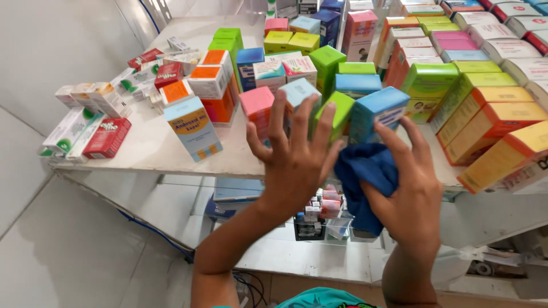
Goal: The person wipes various small, colorful medicine boxes on a glass shelf using a blue cloth. They pick up each box, wipe its surfaces, and place it back on the shelf.
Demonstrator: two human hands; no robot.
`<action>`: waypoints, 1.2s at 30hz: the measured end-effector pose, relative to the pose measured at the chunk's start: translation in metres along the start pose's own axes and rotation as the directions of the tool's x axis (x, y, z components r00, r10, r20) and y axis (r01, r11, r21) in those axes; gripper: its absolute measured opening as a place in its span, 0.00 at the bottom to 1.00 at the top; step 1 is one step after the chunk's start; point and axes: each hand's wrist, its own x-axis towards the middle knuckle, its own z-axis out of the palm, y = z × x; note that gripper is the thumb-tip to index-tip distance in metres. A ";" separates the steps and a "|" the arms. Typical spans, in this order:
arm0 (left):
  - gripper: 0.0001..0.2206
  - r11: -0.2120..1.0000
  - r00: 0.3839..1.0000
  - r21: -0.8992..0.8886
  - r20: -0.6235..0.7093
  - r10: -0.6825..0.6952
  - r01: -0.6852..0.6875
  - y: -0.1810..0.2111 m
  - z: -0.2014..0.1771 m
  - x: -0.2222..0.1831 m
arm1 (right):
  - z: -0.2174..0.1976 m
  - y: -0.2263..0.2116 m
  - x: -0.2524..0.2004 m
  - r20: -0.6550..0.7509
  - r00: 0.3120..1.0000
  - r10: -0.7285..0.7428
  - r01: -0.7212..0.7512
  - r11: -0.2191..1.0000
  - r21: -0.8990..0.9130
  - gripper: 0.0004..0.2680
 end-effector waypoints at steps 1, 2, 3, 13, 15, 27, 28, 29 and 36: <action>0.28 1.000 1.000 -0.005 -0.007 0.008 -0.008 0.000 0.000 -0.002 | 0.002 -0.002 0.002 -0.010 1.000 0.004 -0.004 1.000 -0.004 0.31; 0.27 1.000 0.999 -0.011 -0.045 0.000 0.000 0.000 0.001 -0.006 | 0.004 -0.004 0.002 -0.013 0.999 0.031 -0.031 0.999 -0.027 0.33; 0.27 1.000 0.996 -0.018 -0.084 -0.009 0.007 0.001 0.001 -0.009 | 0.005 -0.005 0.003 -0.016 0.998 0.058 -0.059 0.997 -0.050 0.34; 0.18 0.810 0.983 -0.563 -0.167 0.081 -0.163 -0.027 0.003 0.007 | 0.017 -0.032 0.007 -0.007 0.987 0.161 -0.160 0.977 -0.142 0.33; 0.20 0.853 0.988 -0.510 -0.147 0.041 -0.111 -0.025 0.005 -0.002 | 0.018 -0.035 0.003 -0.007 0.983 0.186 -0.184 0.963 -0.195 0.34; 0.32 0.809 0.935 -0.580 -0.331 -0.127 -0.096 0.017 0.043 -0.034 | 0.011 -0.013 0.008 0.170 0.982 0.082 -0.035 0.965 -0.261 0.34; 0.32 0.817 0.935 -0.570 -0.328 -0.134 -0.083 0.019 0.046 -0.038 | 0.009 -0.008 0.008 0.181 0.981 0.070 -0.022 0.967 -0.253 0.34; 0.31 0.813 0.892 -0.562 -0.432 -0.129 -0.155 0.021 0.049 -0.042 | 0.006 -0.004 0.008 0.218 0.974 0.054 -0.002 0.972 -0.233 0.36; 0.40 0.722 0.650 -0.578 -0.722 -0.238 -0.379 0.057 0.028 -0.035 | -0.010 0.018 0.029 0.386 0.920 -0.062 0.110 0.988 -0.104 0.35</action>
